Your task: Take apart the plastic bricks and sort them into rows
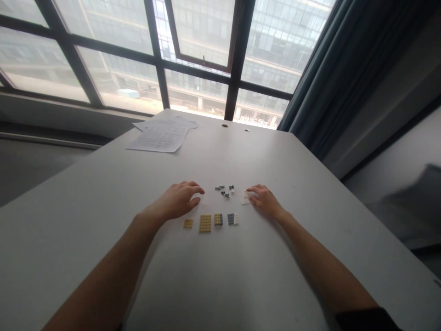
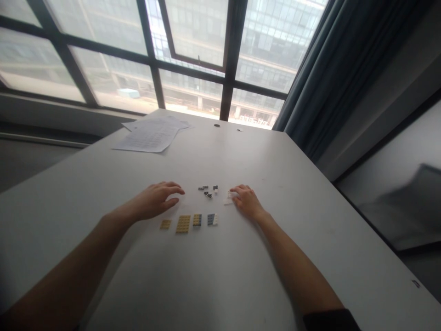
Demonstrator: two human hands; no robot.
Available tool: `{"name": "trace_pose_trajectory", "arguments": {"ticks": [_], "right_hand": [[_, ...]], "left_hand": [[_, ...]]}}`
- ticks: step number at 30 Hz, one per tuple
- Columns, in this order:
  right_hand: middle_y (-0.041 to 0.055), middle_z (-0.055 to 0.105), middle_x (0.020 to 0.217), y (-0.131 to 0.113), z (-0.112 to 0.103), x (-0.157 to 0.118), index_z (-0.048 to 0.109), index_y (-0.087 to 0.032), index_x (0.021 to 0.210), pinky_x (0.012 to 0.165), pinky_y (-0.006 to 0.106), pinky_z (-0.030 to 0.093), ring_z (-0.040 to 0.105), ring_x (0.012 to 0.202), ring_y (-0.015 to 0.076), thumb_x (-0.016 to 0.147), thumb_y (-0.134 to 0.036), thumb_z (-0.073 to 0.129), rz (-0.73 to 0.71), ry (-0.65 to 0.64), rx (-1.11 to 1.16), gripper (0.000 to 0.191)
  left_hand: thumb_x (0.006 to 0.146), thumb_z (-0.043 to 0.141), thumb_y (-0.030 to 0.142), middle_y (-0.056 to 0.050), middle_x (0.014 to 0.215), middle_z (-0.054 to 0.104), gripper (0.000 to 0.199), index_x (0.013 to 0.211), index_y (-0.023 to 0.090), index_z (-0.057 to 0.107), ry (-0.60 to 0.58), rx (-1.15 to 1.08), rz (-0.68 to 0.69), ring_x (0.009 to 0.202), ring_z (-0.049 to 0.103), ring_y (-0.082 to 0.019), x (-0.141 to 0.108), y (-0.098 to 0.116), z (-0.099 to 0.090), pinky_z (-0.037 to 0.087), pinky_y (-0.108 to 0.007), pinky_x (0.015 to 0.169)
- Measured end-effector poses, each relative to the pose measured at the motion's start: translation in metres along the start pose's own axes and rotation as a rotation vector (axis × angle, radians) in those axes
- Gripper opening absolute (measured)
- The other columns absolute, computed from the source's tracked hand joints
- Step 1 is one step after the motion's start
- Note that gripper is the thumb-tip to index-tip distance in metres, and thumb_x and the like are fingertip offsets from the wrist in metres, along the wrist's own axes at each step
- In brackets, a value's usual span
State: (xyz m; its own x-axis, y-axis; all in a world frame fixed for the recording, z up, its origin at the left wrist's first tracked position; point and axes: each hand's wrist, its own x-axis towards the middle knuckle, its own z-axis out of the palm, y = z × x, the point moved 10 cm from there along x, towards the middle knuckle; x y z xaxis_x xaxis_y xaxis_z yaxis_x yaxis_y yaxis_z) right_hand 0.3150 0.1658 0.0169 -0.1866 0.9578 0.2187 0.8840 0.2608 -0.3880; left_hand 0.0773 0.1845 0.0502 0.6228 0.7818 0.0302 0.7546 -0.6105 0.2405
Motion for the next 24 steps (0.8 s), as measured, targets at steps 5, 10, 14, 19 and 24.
{"name": "trace_pose_trajectory", "arguments": {"ticks": [5,10,14,19,24], "right_hand": [[0.0074,0.062,0.116,0.005,0.0,0.0,0.065,-0.018,0.111,0.1,0.034,0.037,0.052,0.111,0.02,0.083,-0.015,0.057,0.034,0.003,-0.035,0.029],[0.0081,0.062,0.117,0.008,0.002,-0.001,0.066,-0.018,0.11,0.1,0.034,0.036,0.052,0.11,0.0199,0.085,-0.018,0.056,0.055,-0.001,-0.045,0.026],[0.0076,0.062,0.116,0.006,0.001,0.0,0.066,-0.019,0.108,0.099,0.034,0.037,0.052,0.11,0.0193,0.087,-0.018,0.053,0.044,0.012,-0.042,0.025],[0.0064,0.064,0.112,0.002,-0.004,-0.001,0.067,-0.021,0.103,0.099,0.035,0.038,0.053,0.108,0.0198,0.083,-0.016,0.057,0.015,0.027,-0.004,0.023],[0.0049,0.067,0.104,-0.002,-0.011,-0.005,0.069,-0.021,0.1,0.096,0.034,0.04,0.056,0.101,0.0183,0.081,-0.006,0.053,-0.046,0.055,0.072,0.029]], "left_hand": [[0.085,0.04,0.035,-0.007,0.123,0.062,0.038,0.111,0.023,0.064,-0.003,0.009,0.006,0.111,0.057,-0.025,0.001,0.001,0.001,0.041,-0.04,0.096],[0.085,0.04,0.035,-0.007,0.122,0.062,0.038,0.111,0.023,0.064,0.008,0.012,0.012,0.11,0.057,-0.025,0.001,0.0,0.001,0.042,-0.04,0.096],[0.084,0.041,0.035,-0.007,0.122,0.062,0.039,0.112,0.023,0.064,0.005,-0.004,0.001,0.11,0.057,-0.025,0.0,-0.002,0.001,0.041,-0.039,0.097],[0.084,0.041,0.036,-0.007,0.122,0.062,0.039,0.112,0.023,0.064,0.007,-0.009,-0.002,0.109,0.058,-0.025,0.0,-0.002,0.001,0.041,-0.04,0.096],[0.085,0.041,0.035,-0.007,0.122,0.062,0.038,0.112,0.022,0.064,0.006,-0.002,0.003,0.109,0.058,-0.025,0.0,-0.001,0.001,0.041,-0.04,0.096]]}}
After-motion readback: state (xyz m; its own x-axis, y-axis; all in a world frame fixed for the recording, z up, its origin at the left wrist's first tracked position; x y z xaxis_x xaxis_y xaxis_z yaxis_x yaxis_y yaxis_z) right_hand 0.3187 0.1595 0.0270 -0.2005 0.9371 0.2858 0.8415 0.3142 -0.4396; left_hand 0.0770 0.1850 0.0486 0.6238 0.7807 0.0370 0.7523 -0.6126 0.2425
